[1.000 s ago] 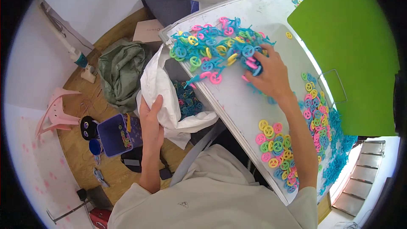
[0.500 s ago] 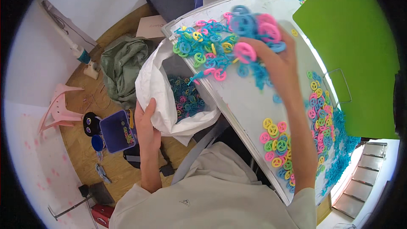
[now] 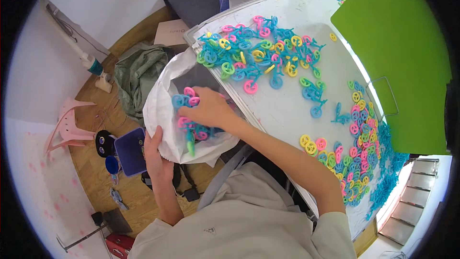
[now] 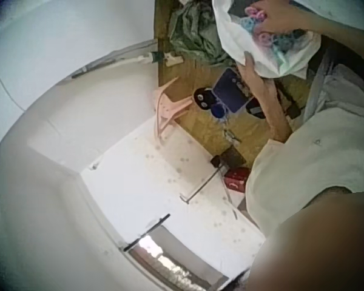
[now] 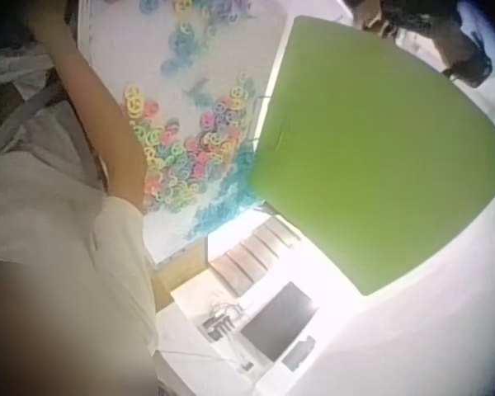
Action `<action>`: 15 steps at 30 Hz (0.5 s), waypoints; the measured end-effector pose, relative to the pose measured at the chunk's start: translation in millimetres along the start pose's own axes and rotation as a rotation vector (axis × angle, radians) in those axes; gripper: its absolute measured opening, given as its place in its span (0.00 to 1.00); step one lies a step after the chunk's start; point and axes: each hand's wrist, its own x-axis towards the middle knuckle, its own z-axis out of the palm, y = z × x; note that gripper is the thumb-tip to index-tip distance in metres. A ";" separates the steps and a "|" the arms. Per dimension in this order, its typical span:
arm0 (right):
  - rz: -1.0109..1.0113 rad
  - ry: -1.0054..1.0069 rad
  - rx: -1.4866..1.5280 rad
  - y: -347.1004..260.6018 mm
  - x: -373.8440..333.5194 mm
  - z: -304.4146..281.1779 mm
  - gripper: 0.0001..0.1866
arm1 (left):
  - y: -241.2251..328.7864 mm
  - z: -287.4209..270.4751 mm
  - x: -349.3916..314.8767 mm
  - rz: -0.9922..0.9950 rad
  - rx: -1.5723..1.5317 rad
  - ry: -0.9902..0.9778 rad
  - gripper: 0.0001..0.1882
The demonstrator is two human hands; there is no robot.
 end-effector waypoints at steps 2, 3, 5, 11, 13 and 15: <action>-0.026 0.030 -0.007 12.0 8.9 1.5 0.29 | -0.6 1.0 1.6 -0.010 -0.009 0.004 0.25; -0.081 0.037 0.006 17.8 11.4 0.5 0.28 | -0.6 2.4 3.0 -0.017 -0.019 -0.008 0.26; -0.137 0.043 0.016 22.9 10.8 -3.4 0.26 | 0.1 5.5 5.2 -0.024 -0.031 -0.018 0.26; -0.482 0.326 0.040 -32.1 3.0 -70.1 0.21 | 6.8 19.2 14.3 0.039 -0.008 0.003 0.26; -0.560 0.553 -0.211 -20.2 35.9 -96.9 0.23 | 6.0 27.2 20.5 0.028 -0.017 0.019 0.27; -0.622 0.791 -0.477 -0.8 48.9 -112.4 0.25 | 4.1 37.3 26.8 0.029 -0.044 0.009 0.27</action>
